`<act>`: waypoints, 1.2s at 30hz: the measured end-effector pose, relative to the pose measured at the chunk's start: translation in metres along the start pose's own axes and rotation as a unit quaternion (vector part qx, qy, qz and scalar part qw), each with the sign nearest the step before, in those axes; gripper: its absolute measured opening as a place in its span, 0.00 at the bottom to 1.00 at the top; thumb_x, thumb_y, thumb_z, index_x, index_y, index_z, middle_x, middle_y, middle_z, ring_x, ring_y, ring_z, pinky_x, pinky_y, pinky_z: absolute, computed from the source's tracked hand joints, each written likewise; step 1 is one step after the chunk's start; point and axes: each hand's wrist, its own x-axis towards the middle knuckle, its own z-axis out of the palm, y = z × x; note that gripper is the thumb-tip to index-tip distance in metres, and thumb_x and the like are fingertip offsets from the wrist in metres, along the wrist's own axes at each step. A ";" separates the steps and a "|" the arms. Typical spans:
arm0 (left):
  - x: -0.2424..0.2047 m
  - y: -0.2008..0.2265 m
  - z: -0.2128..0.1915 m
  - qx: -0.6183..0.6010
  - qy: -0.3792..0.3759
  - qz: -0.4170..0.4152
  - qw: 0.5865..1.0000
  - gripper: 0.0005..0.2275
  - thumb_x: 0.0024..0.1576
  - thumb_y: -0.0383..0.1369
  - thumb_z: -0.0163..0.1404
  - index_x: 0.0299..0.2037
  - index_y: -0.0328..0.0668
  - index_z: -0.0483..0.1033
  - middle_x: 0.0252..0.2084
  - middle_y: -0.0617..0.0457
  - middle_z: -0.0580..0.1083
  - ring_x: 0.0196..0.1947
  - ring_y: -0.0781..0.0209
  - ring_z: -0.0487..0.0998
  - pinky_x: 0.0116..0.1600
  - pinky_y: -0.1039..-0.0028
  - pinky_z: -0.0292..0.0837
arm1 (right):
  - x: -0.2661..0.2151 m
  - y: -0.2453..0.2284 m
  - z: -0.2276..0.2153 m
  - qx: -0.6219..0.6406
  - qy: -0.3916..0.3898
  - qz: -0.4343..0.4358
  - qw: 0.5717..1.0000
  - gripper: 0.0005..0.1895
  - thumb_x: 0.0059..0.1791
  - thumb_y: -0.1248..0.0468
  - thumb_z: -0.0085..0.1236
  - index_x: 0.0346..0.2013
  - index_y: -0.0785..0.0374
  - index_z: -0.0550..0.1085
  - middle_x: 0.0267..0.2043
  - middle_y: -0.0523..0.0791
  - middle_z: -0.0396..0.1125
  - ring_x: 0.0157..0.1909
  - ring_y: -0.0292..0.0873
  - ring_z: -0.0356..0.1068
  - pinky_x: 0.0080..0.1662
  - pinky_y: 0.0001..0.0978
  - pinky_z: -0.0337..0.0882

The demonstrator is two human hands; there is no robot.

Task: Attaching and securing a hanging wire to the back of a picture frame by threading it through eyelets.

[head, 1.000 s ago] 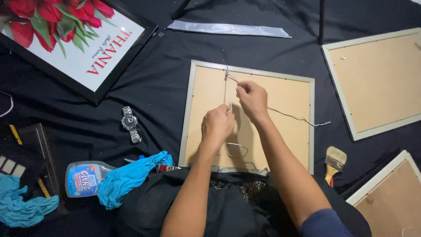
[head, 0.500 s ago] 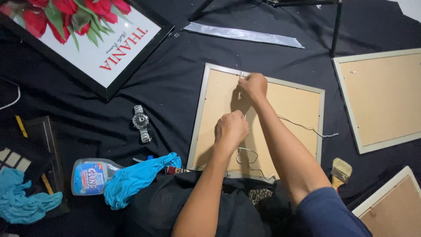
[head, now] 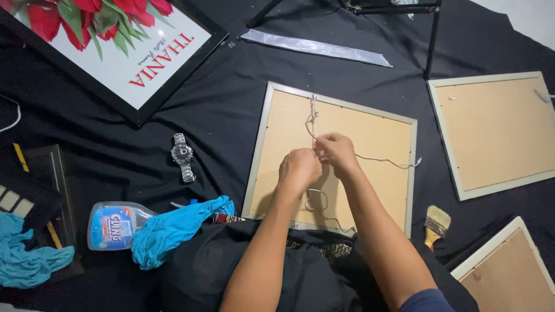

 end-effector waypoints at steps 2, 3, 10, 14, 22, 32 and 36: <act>0.006 -0.001 0.006 -0.005 -0.004 -0.002 1.000 0.16 0.53 0.30 0.42 0.43 0.33 0.82 0.43 0.32 0.80 0.50 0.30 0.80 0.53 0.44 0.75 | -0.002 -0.022 0.002 -0.094 0.061 -0.057 0.992 0.19 0.42 0.61 0.60 0.45 0.65 0.77 0.33 0.51 0.69 0.38 0.52 0.71 0.40 0.45 0.73; 0.009 -0.002 0.009 -0.011 -0.007 -0.004 1.000 0.16 0.53 0.30 0.43 0.44 0.34 0.83 0.43 0.32 0.80 0.50 0.29 0.80 0.53 0.44 0.75 | -0.002 -0.033 0.004 -0.187 0.120 -0.113 0.968 0.23 0.41 0.62 0.56 0.51 0.61 0.76 0.44 0.55 0.73 0.51 0.61 0.73 0.50 0.55 0.73; 0.015 -0.003 0.010 -0.007 -0.032 -0.018 0.999 0.18 0.52 0.29 0.43 0.49 0.32 0.81 0.43 0.30 0.79 0.51 0.27 0.79 0.52 0.41 0.74 | 0.039 -0.053 0.026 -0.494 0.121 -0.325 0.798 0.16 0.46 0.71 0.54 0.46 0.56 0.81 0.52 0.50 0.58 0.52 0.57 0.69 0.48 0.46 0.75; 0.011 -0.004 0.007 -0.030 -0.032 0.002 0.999 0.18 0.50 0.29 0.43 0.46 0.29 0.82 0.39 0.30 0.79 0.48 0.26 0.80 0.51 0.43 0.75 | 0.055 -0.054 0.022 -0.362 0.038 -0.251 0.897 0.07 0.45 0.63 0.60 0.36 0.52 0.82 0.37 0.44 0.63 0.41 0.47 0.68 0.41 0.39 0.71; 0.004 -0.002 0.001 -0.021 -0.039 0.016 0.999 0.18 0.51 0.31 0.41 0.43 0.31 0.82 0.44 0.30 0.79 0.52 0.27 0.78 0.54 0.40 0.73 | -0.088 -0.088 -0.048 0.447 0.014 -0.151 0.882 0.03 0.49 0.67 0.49 0.34 0.54 0.69 0.25 0.38 0.53 0.26 0.33 0.56 0.31 0.22 0.55; -0.019 0.012 -0.016 -0.033 -0.120 0.069 0.990 0.15 0.51 0.36 0.43 0.32 0.35 0.81 0.28 0.38 0.78 0.32 0.43 0.80 0.41 0.56 0.76 | -0.118 0.006 -0.037 -0.053 -0.034 0.060 0.996 0.22 0.50 0.53 0.59 0.44 0.72 0.78 0.27 0.53 0.72 0.24 0.45 0.70 0.27 0.33 0.66; -0.021 0.012 -0.007 -0.063 -0.158 0.062 0.983 0.12 0.50 0.33 0.42 0.18 0.43 0.78 0.14 0.50 0.74 0.15 0.60 0.77 0.27 0.73 0.75 | -0.112 -0.041 -0.044 -0.209 0.132 -0.043 0.968 0.16 0.51 0.50 0.51 0.41 0.53 0.82 0.29 0.45 0.76 0.40 0.47 0.77 0.43 0.39 0.73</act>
